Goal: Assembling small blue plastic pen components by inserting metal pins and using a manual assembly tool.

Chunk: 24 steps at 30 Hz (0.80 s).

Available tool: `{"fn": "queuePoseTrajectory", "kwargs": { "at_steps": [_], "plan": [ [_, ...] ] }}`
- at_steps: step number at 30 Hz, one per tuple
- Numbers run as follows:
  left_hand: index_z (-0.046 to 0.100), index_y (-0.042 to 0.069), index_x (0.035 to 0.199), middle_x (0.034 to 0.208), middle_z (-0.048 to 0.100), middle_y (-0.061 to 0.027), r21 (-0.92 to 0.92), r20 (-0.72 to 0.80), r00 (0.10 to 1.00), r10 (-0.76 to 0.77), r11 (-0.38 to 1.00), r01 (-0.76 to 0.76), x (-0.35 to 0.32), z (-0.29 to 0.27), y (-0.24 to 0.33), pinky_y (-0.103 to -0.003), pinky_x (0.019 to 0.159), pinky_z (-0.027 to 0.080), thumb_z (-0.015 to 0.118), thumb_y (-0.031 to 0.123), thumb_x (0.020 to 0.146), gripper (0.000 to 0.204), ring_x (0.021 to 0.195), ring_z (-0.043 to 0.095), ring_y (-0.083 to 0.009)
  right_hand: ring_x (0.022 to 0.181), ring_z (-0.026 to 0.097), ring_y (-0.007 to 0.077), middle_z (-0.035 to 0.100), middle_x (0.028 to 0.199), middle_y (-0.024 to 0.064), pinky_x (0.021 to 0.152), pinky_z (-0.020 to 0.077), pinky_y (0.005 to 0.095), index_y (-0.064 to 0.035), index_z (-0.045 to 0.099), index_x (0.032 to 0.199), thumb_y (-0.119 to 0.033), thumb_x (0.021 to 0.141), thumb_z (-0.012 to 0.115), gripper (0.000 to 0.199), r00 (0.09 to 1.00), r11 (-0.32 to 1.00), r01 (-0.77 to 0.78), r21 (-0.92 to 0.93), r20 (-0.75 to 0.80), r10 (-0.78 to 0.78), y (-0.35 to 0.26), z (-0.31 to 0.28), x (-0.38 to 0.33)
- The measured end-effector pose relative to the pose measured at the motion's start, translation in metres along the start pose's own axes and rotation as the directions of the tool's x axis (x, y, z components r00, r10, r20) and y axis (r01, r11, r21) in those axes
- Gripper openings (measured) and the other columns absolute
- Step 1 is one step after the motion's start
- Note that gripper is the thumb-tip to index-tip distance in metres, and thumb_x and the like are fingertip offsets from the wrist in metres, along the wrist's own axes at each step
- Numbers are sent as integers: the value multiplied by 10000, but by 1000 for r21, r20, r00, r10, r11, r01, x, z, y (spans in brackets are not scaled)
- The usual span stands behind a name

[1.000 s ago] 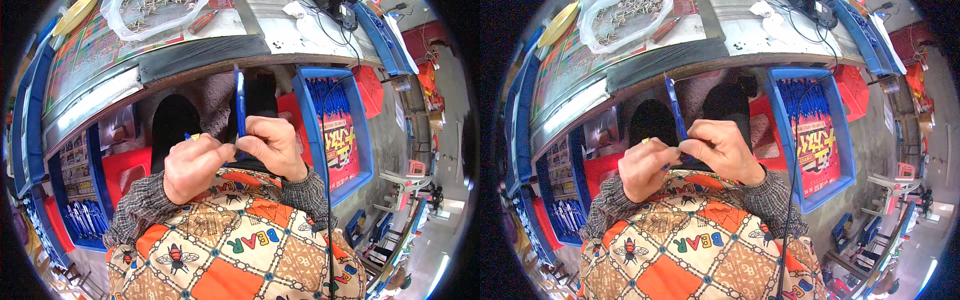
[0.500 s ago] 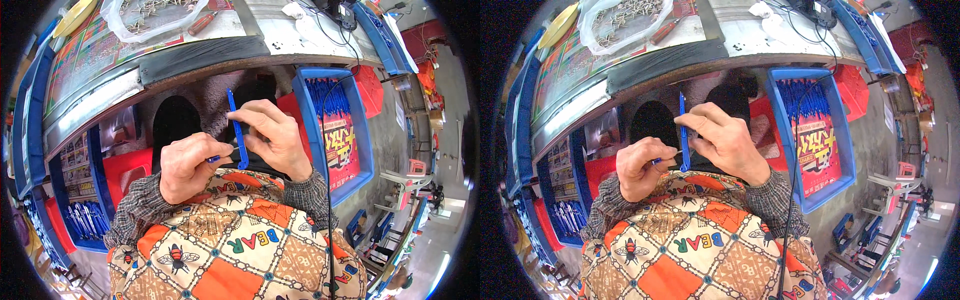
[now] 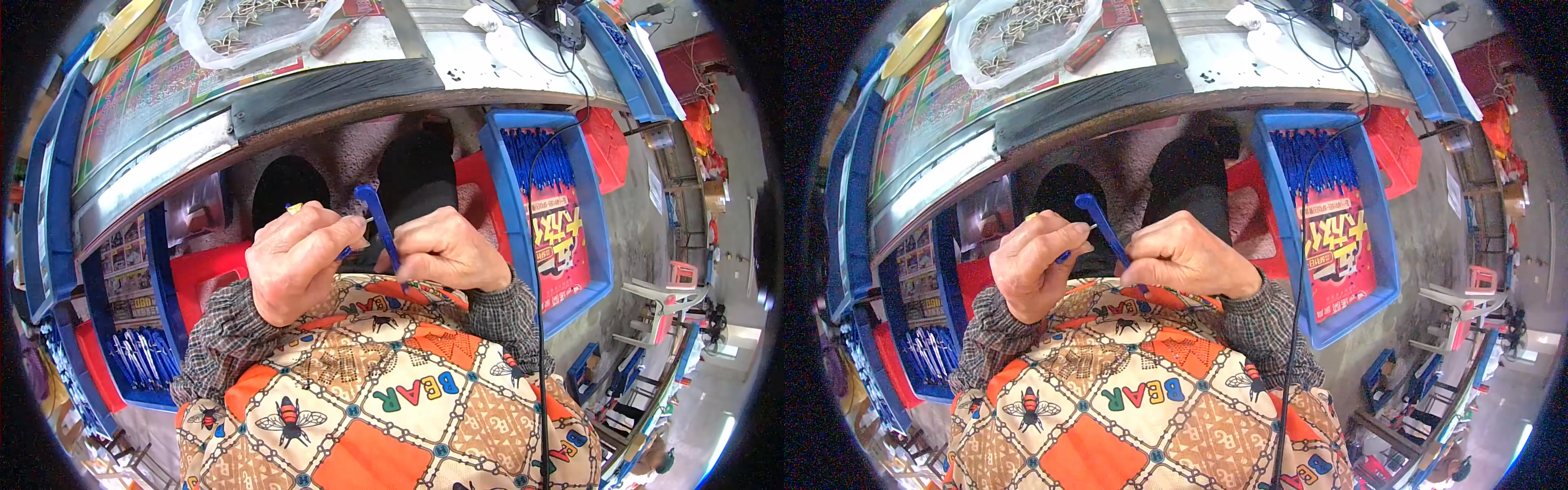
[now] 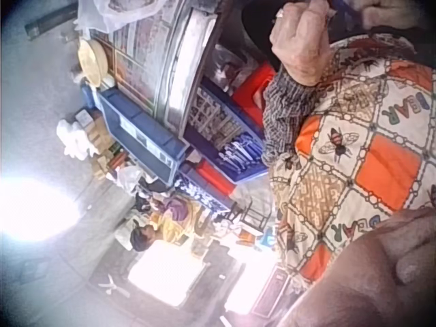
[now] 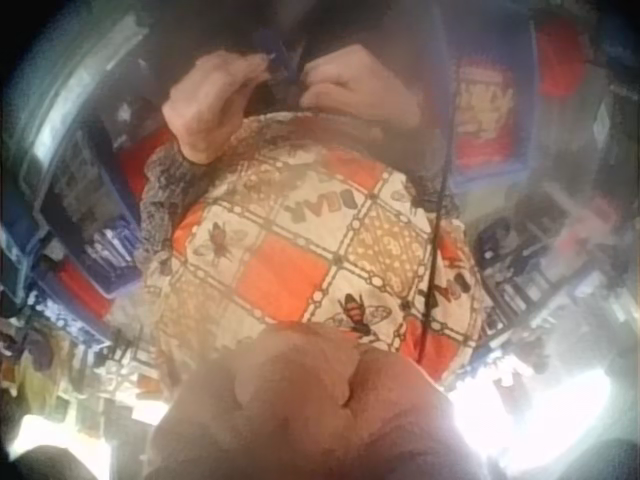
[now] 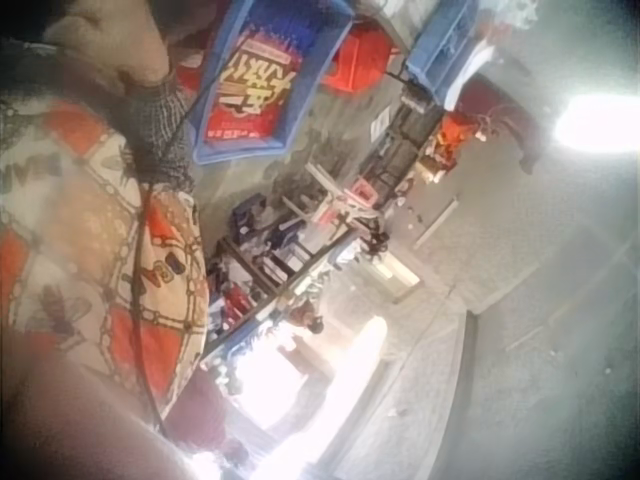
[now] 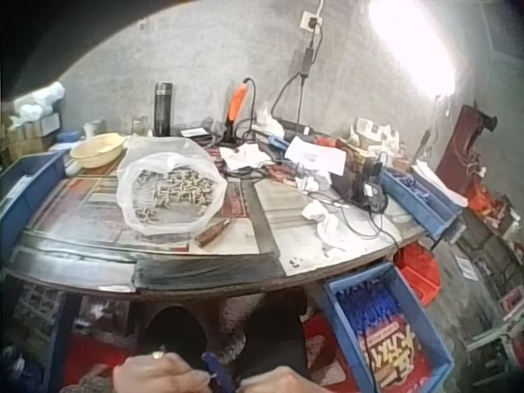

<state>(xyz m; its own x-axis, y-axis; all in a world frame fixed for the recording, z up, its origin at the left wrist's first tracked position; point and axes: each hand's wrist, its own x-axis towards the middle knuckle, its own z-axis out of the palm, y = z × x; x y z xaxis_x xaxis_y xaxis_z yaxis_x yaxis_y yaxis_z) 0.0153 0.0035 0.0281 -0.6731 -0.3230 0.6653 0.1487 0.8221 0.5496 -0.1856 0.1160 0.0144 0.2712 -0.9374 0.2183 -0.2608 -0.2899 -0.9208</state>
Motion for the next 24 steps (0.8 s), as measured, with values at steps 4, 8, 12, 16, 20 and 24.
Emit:
{"fn": "queuePoseTrajectory", "kwargs": {
  "at_steps": [4,8,12,16,20,24],
  "plan": [
    [635,12,972,758,630,-96,41,26,998,59,997,-61,-2,2,0,-326,553,495,639,-114,617,376,640,627,-243,551,618,229,594,625,91,516,455,319,78,687,955,-467,854,615,560,995,992,76,97,58,-82,-33,-11,3],
    [655,1,925,729,595,-60,20,60,993,103,994,-104,-1,9,3,-292,488,463,646,-17,615,310,604,606,-196,466,479,101,525,568,32,451,367,285,73,685,1027,-506,881,593,603,985,981,144,132,-113,-129,-34,-14,9],
    [638,22,965,750,624,-85,-121,126,990,55,992,-39,-6,11,9,-331,535,486,623,-99,613,372,633,628,-245,594,481,112,521,668,28,534,363,253,15,693,1036,-271,884,570,346,921,981,65,-183,-368,-130,-17,-3,20],
    [626,6,945,756,633,-97,-178,71,997,12,984,1,-3,5,6,-320,559,508,661,-109,662,308,644,638,-241,612,471,96,523,722,26,546,372,252,2,681,1054,-361,972,485,420,940,997,-30,-72,-340,4,20,11,17],
    [647,5,938,741,628,-86,-67,-47,999,-19,998,16,-5,3,1,-326,563,503,620,-128,563,398,644,628,-257,731,655,222,685,852,126,665,501,298,9,679,1001,-293,952,560,328,975,983,-182,20,-123,183,23,12,-1],
    [651,8,918,755,625,-77,91,-8,1000,-13,996,14,-1,0,-3,-320,551,500,647,-95,592,341,638,628,-238,565,575,166,580,641,76,527,424,302,53,681,988,-374,972,504,462,1000,998,11,60,6,-11,-6,-1,-8]
  ]
}}
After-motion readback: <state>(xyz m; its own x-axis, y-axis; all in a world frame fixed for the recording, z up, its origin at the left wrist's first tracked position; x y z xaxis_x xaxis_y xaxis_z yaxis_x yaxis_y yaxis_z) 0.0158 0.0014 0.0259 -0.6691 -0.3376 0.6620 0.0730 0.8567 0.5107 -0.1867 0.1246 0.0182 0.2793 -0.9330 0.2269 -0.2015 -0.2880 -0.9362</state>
